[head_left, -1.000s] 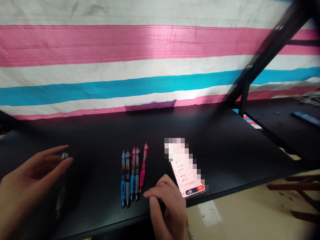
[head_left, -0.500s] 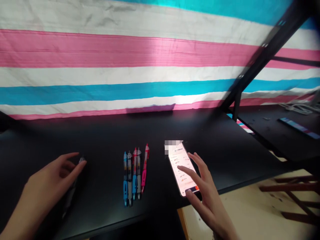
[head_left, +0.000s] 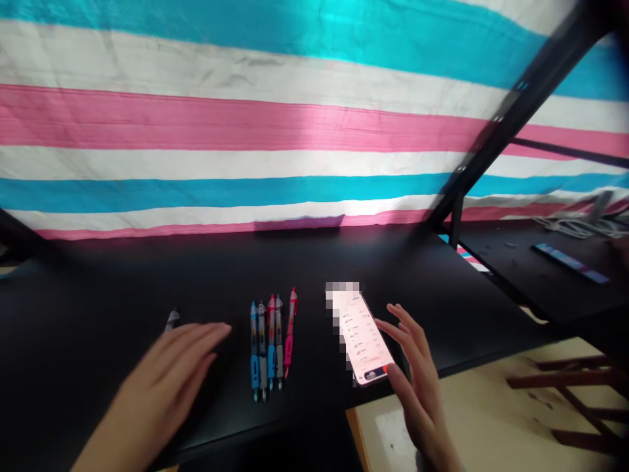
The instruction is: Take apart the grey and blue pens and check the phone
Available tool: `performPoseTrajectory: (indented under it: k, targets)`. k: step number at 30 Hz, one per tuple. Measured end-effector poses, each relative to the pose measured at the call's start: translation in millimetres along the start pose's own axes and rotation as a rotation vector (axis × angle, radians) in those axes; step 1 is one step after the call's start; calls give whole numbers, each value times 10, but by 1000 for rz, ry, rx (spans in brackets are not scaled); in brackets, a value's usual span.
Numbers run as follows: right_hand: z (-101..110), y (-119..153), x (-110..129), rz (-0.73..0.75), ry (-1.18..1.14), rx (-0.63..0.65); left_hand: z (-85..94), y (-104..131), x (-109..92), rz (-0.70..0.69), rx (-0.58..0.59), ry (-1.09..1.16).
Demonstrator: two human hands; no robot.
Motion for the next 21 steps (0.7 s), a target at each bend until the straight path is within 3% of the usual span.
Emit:
performPoseTrajectory:
  k: [2,4,8,12,17,21]
  targets:
    - [29,30,59,30,-28,-76,-180,-130,-336,-197,117,-5]
    - [51,51,99,67,-11,-139,-270,-183,-437,-254,147,-47]
    - [138,63,123,139,62,-255,-330,-210,-480,-325,142,-130]
    - [216,86,113,114,-18,-294,-338,-246,-518,-349,119,-183]
    - [173,202,213,108,-114,-284,-374,-261,-554,-387,147,-217]
    - [22,248,278,100,-160,-212,-226,-228,-536,-413,86,-188]
Point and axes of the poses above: each hand's wrist, its own y-axis away from the middle knuckle, its own z-axis out of the back of the hand, x = y × z, the point moved 10 cm from there along -y, towards the middle knuckle, and after that the axes turned 11 degrees about -z, right-handed, at the moved point
